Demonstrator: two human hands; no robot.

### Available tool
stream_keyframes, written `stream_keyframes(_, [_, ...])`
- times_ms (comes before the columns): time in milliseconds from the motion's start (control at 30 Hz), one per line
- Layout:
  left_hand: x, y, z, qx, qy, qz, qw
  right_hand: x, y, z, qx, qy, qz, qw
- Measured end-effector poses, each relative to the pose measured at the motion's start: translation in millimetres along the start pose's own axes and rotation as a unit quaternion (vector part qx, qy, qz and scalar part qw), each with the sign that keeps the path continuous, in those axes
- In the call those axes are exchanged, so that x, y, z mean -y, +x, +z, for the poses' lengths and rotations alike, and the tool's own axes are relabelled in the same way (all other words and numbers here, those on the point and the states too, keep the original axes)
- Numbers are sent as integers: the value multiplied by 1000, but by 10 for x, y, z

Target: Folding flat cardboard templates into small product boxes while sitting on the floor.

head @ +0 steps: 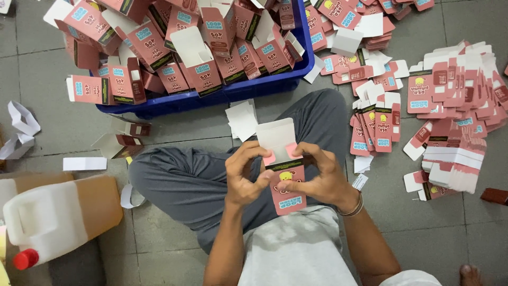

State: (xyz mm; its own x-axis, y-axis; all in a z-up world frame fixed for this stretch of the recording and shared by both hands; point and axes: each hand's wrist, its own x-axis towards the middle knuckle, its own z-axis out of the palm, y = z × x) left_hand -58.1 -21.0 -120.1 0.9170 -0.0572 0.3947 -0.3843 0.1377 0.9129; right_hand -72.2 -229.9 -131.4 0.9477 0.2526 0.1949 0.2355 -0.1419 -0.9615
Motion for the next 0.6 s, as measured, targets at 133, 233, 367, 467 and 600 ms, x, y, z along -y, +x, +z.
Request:
stream_keyframes(133, [-106, 62, -1, -2, 13, 8, 1000, 1, -9, 10, -12, 2, -22, 1000])
stream_keyframes(233, [-79, 39, -20, -4, -5, -1, 1000, 52, 26, 22, -9, 4, -36, 999])
stream_keyframes(367, [-62, 15, 12, -12, -65, 27, 997, 110, 58, 70, -19, 20, -67, 997])
stream_keyframes(467, [-201, 82, -19, 8, -36, 39, 999, 138, 78, 87, -27, 36, -73, 996])
stream_keyframes(600, [-317, 124, -82, 67, 12, 40, 997, 114, 99, 79, -38, 38, -80, 995])
